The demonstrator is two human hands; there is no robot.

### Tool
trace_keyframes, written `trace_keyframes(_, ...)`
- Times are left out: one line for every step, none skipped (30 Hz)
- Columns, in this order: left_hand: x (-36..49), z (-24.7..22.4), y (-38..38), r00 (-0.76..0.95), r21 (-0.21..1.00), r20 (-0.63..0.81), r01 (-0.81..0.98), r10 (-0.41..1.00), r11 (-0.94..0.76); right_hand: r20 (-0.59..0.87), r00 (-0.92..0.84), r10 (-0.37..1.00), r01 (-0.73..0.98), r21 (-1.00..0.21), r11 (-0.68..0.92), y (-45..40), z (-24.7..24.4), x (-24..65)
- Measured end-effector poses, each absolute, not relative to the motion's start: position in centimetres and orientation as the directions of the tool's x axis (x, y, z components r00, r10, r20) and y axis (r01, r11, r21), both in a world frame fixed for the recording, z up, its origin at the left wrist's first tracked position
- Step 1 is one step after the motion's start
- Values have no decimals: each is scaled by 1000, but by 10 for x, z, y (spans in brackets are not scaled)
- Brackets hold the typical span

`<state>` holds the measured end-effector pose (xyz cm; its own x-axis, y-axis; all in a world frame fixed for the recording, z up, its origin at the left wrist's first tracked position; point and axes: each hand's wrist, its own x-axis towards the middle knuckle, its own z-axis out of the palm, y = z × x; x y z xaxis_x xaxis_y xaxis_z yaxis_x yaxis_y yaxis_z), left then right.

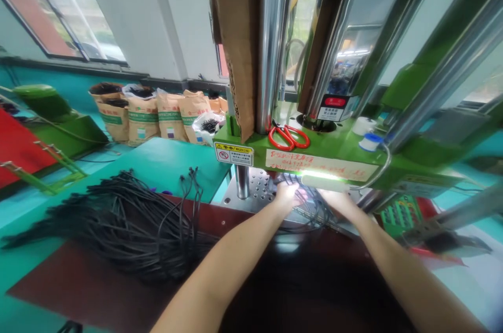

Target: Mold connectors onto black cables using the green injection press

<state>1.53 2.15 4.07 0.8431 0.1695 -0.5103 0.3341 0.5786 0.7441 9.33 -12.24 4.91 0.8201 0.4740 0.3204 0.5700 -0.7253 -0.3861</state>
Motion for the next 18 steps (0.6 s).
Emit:
trace_keyframes(13,41,25,848,803,-482,326,222,499,311,823,476,566,-375,-734,-122,49,89)
trace_keyframes(10,41,30,850,852,-453,324,268,411,304,828,472,559,-365,-745,-121,49,84)
trace_keyframes(8,40,34,849,888,-426,326,312,323,299,834,463,548,-355,-757,-121,50,80)
trace_keyframes(5,40,39,847,915,-396,332,355,228,298,841,451,535,-344,-771,-120,51,77)
trace_keyframes(3,41,44,845,933,-360,338,397,126,300,849,435,521,-333,-786,-119,52,75)
trace_keyframes(1,41,48,845,940,-315,340,433,20,305,856,418,506,-320,-801,-118,52,73)
trace_keyframes(-1,42,52,848,938,-259,336,463,-90,313,860,404,494,-305,-814,-116,52,72)
trace_keyframes(-3,43,54,854,925,-196,325,483,-199,324,860,395,487,-290,-824,-115,51,71)
trace_keyframes(-5,45,56,860,901,-133,312,492,-302,335,857,392,486,-274,-830,-114,50,72)
trace_keyframes(-6,45,57,868,869,-77,300,490,-394,347,852,393,489,-259,-833,-114,48,73)
trace_keyframes(-6,46,57,876,832,-32,291,482,-473,359,846,395,494,-244,-835,-113,46,74)
trace_keyframes(-7,46,57,883,792,0,286,469,-540,369,839,400,499,-230,-835,-113,45,75)
trace_keyframes(-7,46,57,891,751,21,285,454,-595,377,834,404,504,-217,-836,-114,43,77)
trace_keyframes(-7,46,57,898,712,35,286,439,-641,383,829,408,507,-205,-837,-114,42,79)
trace_keyframes(-6,46,57,905,674,44,286,424,-681,387,825,412,510,-194,-838,-114,41,80)
trace_keyframes(-6,46,58,910,639,52,285,411,-714,389,822,417,513,-183,-839,-114,41,81)
trace_keyframes(-5,47,58,915,607,60,284,399,-742,387,819,423,516,-173,-839,-114,41,81)
trace_keyframes(-4,48,59,919,577,67,283,389,-766,384,818,429,518,-163,-840,-114,42,80)
